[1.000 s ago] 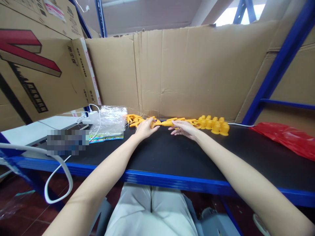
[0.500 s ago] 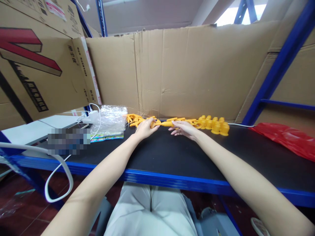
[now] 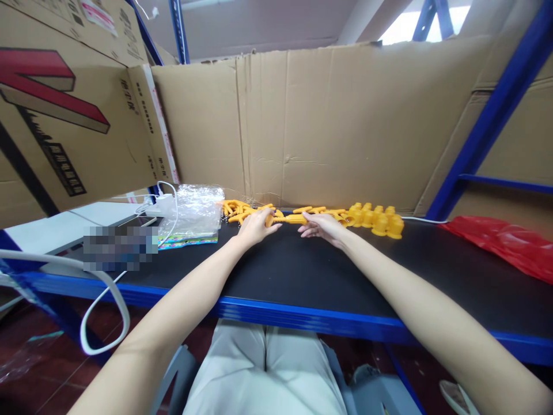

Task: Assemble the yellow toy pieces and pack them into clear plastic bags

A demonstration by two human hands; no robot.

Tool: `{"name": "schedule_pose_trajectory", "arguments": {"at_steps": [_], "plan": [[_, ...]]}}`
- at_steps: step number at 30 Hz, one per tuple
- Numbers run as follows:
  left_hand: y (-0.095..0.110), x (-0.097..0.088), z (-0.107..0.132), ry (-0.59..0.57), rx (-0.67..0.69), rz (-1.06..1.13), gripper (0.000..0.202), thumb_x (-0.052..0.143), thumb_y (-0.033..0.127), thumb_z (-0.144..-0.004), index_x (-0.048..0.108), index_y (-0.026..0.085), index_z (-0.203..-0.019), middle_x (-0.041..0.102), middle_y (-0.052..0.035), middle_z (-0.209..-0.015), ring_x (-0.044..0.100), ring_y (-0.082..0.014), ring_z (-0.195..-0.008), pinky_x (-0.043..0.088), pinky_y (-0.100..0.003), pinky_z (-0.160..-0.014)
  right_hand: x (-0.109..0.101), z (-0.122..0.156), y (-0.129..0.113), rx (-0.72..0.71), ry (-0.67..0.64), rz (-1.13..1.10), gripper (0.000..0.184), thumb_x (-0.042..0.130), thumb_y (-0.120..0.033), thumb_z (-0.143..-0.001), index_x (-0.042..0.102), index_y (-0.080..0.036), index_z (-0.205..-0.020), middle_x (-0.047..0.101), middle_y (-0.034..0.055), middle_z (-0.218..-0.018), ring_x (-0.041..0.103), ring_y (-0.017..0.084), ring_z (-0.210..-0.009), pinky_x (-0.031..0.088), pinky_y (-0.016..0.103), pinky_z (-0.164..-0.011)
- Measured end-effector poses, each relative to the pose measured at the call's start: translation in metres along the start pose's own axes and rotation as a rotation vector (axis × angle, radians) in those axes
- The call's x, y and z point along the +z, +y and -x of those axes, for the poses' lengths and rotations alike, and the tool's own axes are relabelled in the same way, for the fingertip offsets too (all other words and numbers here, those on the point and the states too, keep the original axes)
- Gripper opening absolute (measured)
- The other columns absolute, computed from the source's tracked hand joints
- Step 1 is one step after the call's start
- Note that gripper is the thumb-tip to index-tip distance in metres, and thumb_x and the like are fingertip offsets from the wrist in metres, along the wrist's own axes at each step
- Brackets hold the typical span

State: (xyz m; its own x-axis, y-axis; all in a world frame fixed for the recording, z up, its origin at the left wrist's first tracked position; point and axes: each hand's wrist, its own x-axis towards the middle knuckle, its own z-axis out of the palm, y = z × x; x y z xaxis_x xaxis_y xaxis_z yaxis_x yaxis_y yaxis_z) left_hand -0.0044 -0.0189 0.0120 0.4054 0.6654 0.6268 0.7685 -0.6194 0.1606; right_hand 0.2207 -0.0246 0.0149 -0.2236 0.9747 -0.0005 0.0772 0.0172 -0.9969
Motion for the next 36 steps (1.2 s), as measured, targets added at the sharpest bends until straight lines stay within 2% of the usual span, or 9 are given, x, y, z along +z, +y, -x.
{"name": "schedule_pose_trajectory", "arguments": {"at_steps": [12, 15, 18, 20, 23, 26, 31, 33, 36], "plan": [[0.003, -0.002, 0.001, -0.01, -0.009, -0.001, 0.037, 0.055, 0.045, -0.075, 0.05, 0.019, -0.101, 0.062, -0.0067, -0.095, 0.058, -0.0208, -0.086, 0.043, -0.031, -0.074, 0.004, 0.001, -0.002, 0.034, 0.036, -0.052, 0.033, 0.056, -0.044, -0.076, 0.059, -0.011, -0.08, 0.066, 0.0079, -0.066, 0.061, 0.014, -0.054, 0.049, 0.025, -0.058], [0.004, -0.002, 0.0, -0.007, -0.007, 0.038, 0.045, 0.054, 0.049, -0.075, 0.047, 0.019, -0.108, 0.059, -0.0083, -0.102, 0.056, -0.022, -0.093, 0.043, -0.033, -0.077, 0.002, 0.001, -0.007, 0.033, 0.019, -0.123, 0.028, 0.054, -0.041, -0.078, 0.058, -0.013, -0.083, 0.065, 0.0057, -0.067, 0.061, 0.012, -0.055, 0.049, 0.024, -0.059], [0.004, -0.003, 0.0, 0.007, 0.003, 0.119, 0.061, 0.053, 0.05, -0.075, 0.032, 0.022, -0.125, 0.052, -0.0102, -0.114, 0.054, -0.0218, -0.099, 0.043, -0.034, -0.08, -0.009, -0.001, -0.015, -0.049, 0.056, -0.17, 0.021, 0.054, -0.037, -0.08, 0.055, -0.016, -0.084, 0.065, 0.0042, -0.072, 0.06, 0.01, -0.056, 0.048, 0.023, -0.059], [0.001, -0.003, 0.0, -0.002, -0.008, 0.153, 0.065, 0.051, 0.048, -0.077, 0.025, 0.022, -0.13, 0.049, -0.0111, -0.118, 0.053, -0.0214, -0.1, 0.044, -0.035, -0.081, -0.021, -0.004, -0.02, -0.154, 0.169, -0.121, 0.02, 0.055, -0.036, -0.078, 0.051, -0.017, -0.085, 0.065, 0.0042, -0.076, 0.06, 0.01, -0.058, 0.048, 0.023, -0.058], [-0.006, -0.002, 0.0, -0.031, -0.011, 0.16, 0.058, 0.049, 0.042, -0.079, 0.028, 0.021, -0.128, 0.049, -0.0114, -0.117, 0.053, -0.0212, -0.101, 0.043, -0.037, -0.083, -0.033, -0.015, -0.019, -0.308, 0.388, 0.141, 0.029, 0.062, -0.035, -0.071, 0.046, -0.02, -0.09, 0.064, 0.0036, -0.079, 0.062, 0.014, -0.064, 0.047, 0.025, -0.057], [-0.014, 0.002, -0.001, -0.038, -0.007, 0.15, 0.052, 0.049, 0.038, -0.079, 0.033, 0.019, -0.125, 0.052, -0.0111, -0.113, 0.053, -0.021, -0.099, 0.043, -0.037, -0.084, -0.03, -0.025, -0.011, -0.41, 0.513, 0.603, 0.035, 0.065, -0.034, -0.067, 0.046, -0.02, -0.093, 0.063, 0.0045, -0.084, 0.061, 0.016, -0.069, 0.045, 0.028, -0.061], [-0.016, 0.005, -0.002, -0.081, 0.005, 0.14, 0.045, 0.049, 0.033, -0.079, 0.039, 0.018, -0.12, 0.055, -0.0092, -0.107, 0.055, -0.02, -0.094, 0.045, -0.035, -0.079, -0.005, -0.032, 0.003, -0.531, 0.422, 1.459, 0.029, 0.051, -0.033, -0.079, 0.048, -0.017, -0.103, 0.065, 0.01, -0.088, 0.059, 0.024, -0.081, 0.036, 0.038, -0.075], [-0.015, 0.005, -0.002, -0.098, 0.007, 0.128, 0.041, 0.048, 0.032, -0.078, 0.043, 0.018, -0.116, 0.057, -0.0082, -0.103, 0.056, -0.0199, -0.092, 0.046, -0.034, -0.077, 0.002, -0.034, 0.007, -0.555, 0.371, 1.666, 0.028, 0.048, -0.03, -0.081, 0.049, -0.015, -0.104, 0.064, 0.0129, -0.091, 0.058, 0.026, -0.086, 0.032, 0.04, -0.078], [-0.015, 0.006, -0.003, -0.13, 0.002, 0.105, 0.033, 0.048, 0.033, -0.078, 0.051, 0.017, -0.107, 0.059, -0.0078, -0.097, 0.057, -0.0195, -0.088, 0.046, -0.032, -0.075, 0.006, -0.038, 0.012, -0.534, 0.343, 1.819, 0.027, 0.045, -0.025, -0.082, 0.051, -0.012, -0.105, 0.063, 0.015, -0.095, 0.057, 0.027, -0.087, 0.028, 0.042, -0.081]]}}
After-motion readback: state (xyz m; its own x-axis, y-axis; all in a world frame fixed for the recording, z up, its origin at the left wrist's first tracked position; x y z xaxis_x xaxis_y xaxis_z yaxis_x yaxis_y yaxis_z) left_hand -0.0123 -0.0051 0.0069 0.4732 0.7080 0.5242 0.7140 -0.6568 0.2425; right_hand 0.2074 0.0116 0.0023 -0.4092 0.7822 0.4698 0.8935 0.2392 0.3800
